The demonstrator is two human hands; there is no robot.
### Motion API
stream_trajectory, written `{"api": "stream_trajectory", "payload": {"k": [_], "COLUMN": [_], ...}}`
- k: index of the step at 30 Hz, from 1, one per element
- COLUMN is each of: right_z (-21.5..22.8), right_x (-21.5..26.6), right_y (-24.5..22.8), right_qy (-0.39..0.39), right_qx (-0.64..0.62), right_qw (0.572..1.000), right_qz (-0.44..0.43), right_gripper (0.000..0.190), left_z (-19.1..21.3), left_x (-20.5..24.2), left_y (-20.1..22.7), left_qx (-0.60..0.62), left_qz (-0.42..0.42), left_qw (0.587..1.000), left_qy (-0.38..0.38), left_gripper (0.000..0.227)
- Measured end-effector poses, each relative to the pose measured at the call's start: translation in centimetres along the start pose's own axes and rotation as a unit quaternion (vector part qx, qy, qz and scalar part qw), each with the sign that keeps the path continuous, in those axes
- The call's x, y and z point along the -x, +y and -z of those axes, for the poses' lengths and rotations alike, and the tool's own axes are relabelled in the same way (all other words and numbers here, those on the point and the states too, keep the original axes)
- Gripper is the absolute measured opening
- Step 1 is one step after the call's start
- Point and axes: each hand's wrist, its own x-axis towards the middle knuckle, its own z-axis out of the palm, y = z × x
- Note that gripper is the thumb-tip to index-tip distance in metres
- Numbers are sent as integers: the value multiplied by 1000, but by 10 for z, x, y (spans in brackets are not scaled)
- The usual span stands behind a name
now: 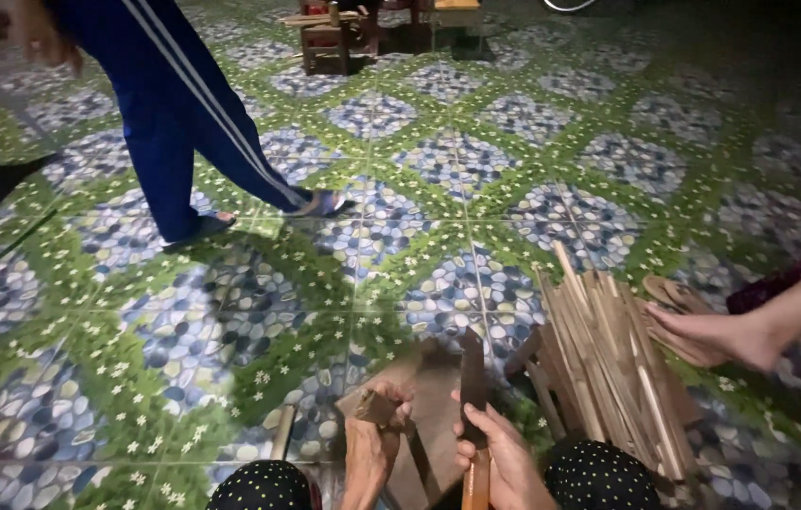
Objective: Splitting and shaving bamboo strips using a large knife on a wooden block.
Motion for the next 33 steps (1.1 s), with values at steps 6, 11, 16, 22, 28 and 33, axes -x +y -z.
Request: {"api": "stream_trajectory", "payload": {"k": [6, 11, 16, 22, 28, 33], "right_z": [12, 5, 14, 54, 22, 43], "right_x": [-4, 7, 8, -20, 19, -6], "right_y": [-11, -21, -24, -20, -50, -35], "right_qy": [57, 62, 43, -24, 148, 38], "right_qx": [-29, -44, -21, -59, -57, -32], "right_qw": [998, 997, 999, 998, 986, 999], "right_qz": [3, -10, -15, 23, -44, 20], "right_gripper": [36, 33, 41, 15, 77, 41], "left_z": [-29, -41, -69, -87, -91, -94], "left_x": [-20, -14, -16, -19, -16, -19], "left_y": [28, 24, -12, -8, 7, -18], "left_qx": [257, -63, -19, -27, -85, -61], "left_qz": [378, 142, 21, 81, 40, 35], "left_qw": [889, 984, 997, 990, 988, 990], "left_qy": [30, -88, -69, -116, -125, -123], "left_gripper": [37, 9, 11, 16, 22, 53]}}
